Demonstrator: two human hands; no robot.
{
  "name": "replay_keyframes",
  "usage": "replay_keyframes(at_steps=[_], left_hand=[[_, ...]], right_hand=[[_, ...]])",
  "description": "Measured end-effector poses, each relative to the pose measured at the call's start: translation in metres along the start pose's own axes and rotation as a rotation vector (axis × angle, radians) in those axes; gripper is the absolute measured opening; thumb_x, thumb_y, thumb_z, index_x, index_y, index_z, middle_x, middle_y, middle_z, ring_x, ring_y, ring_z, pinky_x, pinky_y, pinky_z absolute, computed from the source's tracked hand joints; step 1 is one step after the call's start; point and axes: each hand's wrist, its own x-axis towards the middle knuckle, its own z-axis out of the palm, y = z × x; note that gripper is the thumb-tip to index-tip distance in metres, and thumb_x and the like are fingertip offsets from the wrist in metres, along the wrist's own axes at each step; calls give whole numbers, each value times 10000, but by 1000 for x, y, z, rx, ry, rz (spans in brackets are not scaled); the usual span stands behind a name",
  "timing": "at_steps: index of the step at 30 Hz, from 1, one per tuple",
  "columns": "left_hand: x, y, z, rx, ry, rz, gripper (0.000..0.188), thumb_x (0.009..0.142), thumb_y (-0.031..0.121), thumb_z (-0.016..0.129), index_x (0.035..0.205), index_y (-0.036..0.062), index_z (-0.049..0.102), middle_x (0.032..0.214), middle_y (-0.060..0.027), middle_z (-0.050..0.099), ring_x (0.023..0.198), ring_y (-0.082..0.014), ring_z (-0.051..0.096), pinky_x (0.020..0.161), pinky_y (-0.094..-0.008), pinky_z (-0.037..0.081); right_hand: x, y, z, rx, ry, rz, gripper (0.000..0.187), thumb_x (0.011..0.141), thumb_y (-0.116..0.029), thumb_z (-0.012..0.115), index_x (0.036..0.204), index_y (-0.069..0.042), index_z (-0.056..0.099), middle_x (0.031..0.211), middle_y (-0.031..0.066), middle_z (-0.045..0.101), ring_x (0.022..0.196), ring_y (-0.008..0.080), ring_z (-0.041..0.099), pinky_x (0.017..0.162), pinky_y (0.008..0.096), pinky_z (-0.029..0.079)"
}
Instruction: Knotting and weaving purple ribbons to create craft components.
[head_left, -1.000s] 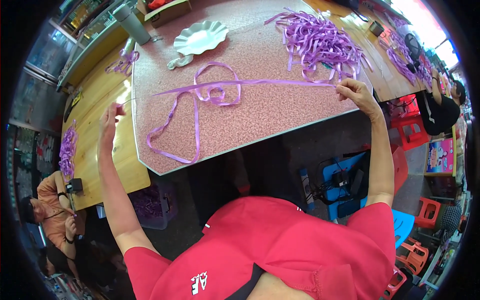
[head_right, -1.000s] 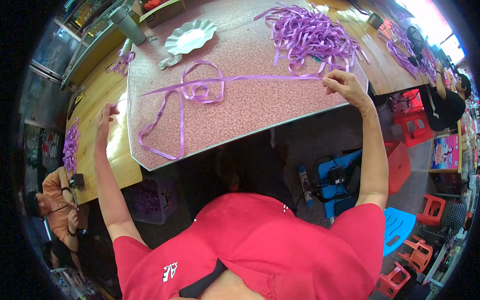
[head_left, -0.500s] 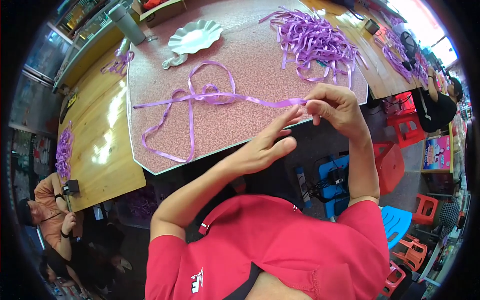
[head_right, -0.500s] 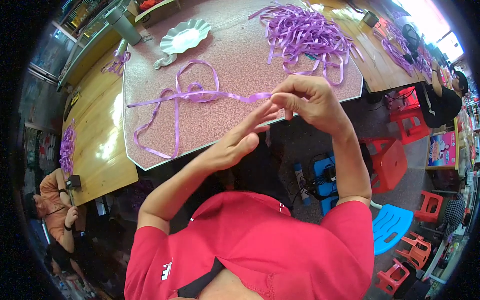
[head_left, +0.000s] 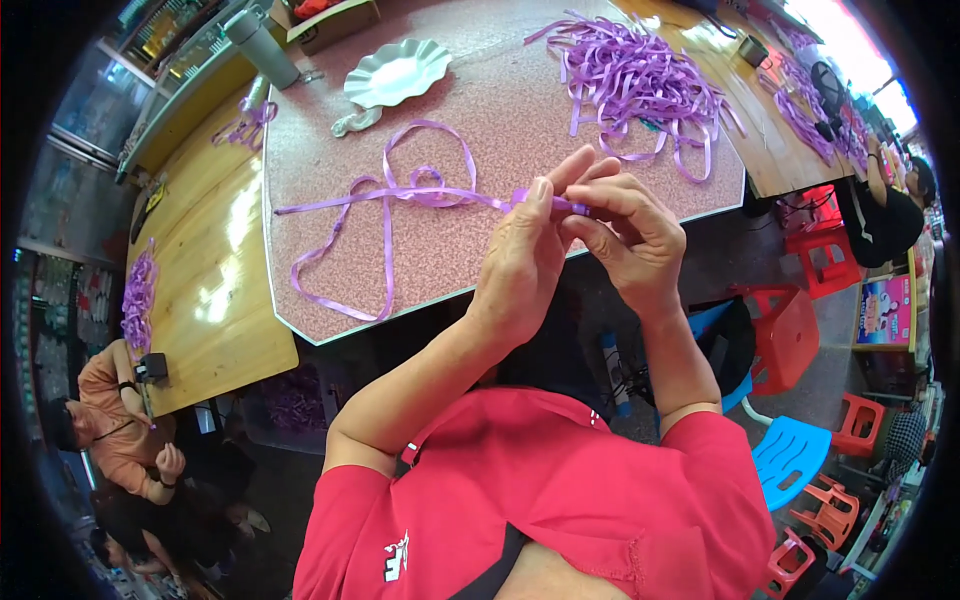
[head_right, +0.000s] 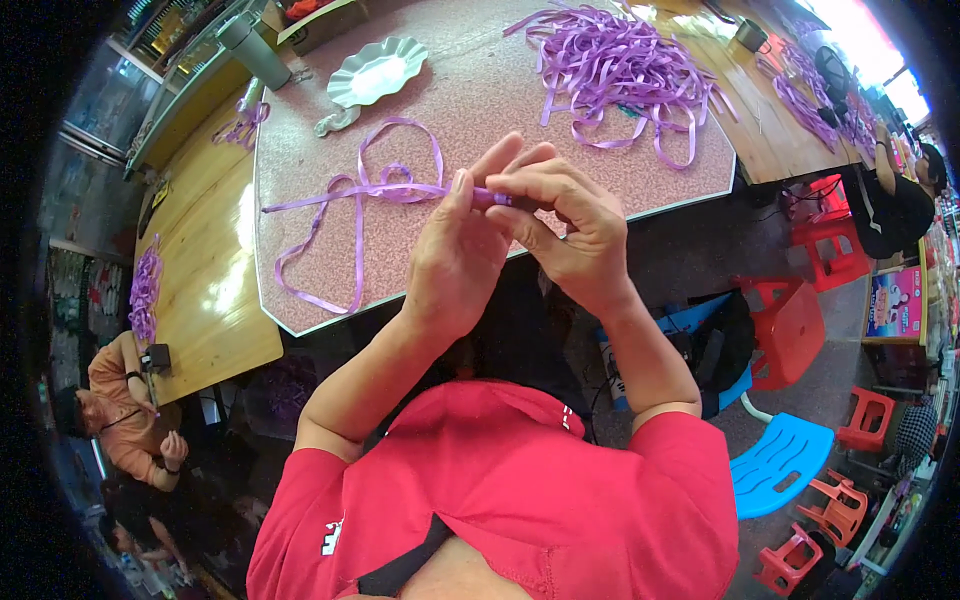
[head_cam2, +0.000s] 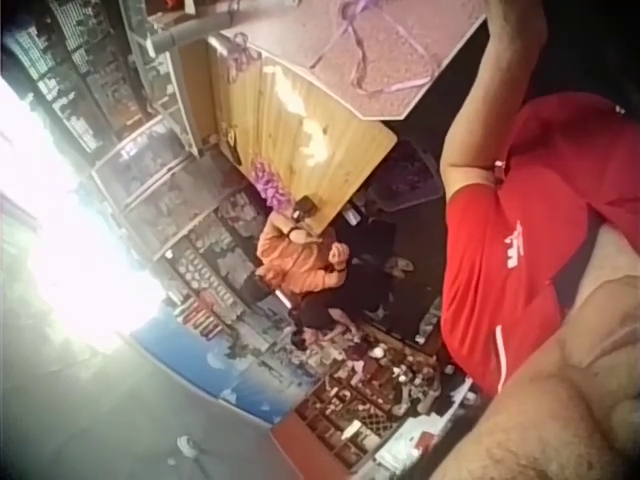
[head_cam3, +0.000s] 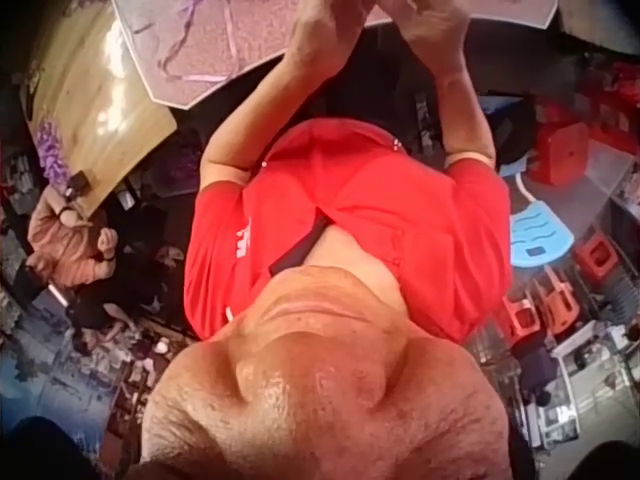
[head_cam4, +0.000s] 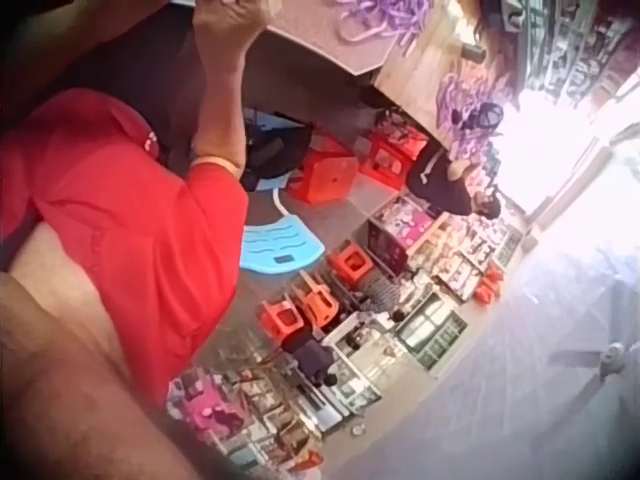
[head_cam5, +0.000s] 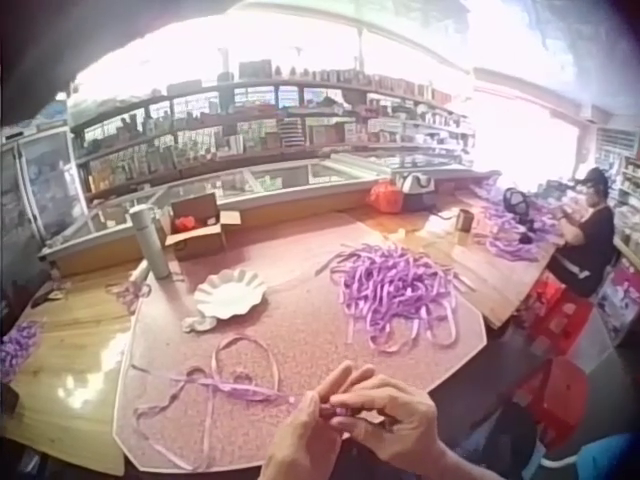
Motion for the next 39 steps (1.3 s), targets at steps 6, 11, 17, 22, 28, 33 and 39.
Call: replay_keyframes(at_steps=[6,11,17,22,28,33,39], left_hand=[[-6,4,-4,-12,83,25,549,1048,373,283,1449,1,334,1438,-180,427,1327,-247,416,1123,-399,305],[-8,3,-10,-30,39,21,557,1044,366,301,1434,-29,346,1423,-170,443,1317,-232,422,1130,-373,289],[-11,7,-20,19,137,107,532,1052,337,323,1392,-60,419,1342,-168,519,1239,-201,494,1060,-309,364],[-12,13,-28,82,68,114,537,1051,336,292,1423,-47,350,1406,-190,448,1317,-223,422,1124,-338,298],[-13,22,-27,55,131,107,535,1051,346,314,1400,-48,406,1329,-155,527,1227,-200,503,1064,-328,359],[-5,53,-71,-107,279,174,489,1028,353,316,1359,11,429,1350,-158,528,1246,-268,506,1084,-421,342],[-16,125,-187,-132,642,266,378,1020,227,337,1184,-33,555,1206,-211,615,1139,-328,590,1002,-438,480]], right_hand=[[-4,0,28,177,76,17,283,798,65,719,1069,23,650,1017,76,623,923,134,600,794,232,487],[-7,7,36,381,73,1,198,843,66,668,1035,28,641,1041,87,615,941,163,588,833,251,468],[2,7,50,-8,82,-52,258,868,101,612,1110,19,644,1095,96,597,1012,164,569,910,270,455],[12,9,57,-165,40,-270,265,807,81,687,1059,1,672,999,104,606,910,170,584,767,277,481],[13,18,65,26,77,-180,163,882,-42,660,1039,-8,634,1014,100,597,994,220,564,919,345,435],[25,22,42,689,81,-10,215,991,-221,531,1104,-49,594,1146,143,594,1139,258,542,1045,428,376],[27,50,-48,1149,197,153,204,976,-185,540,1121,-62,612,1303,141,542,1296,298,450,1131,518,297]])
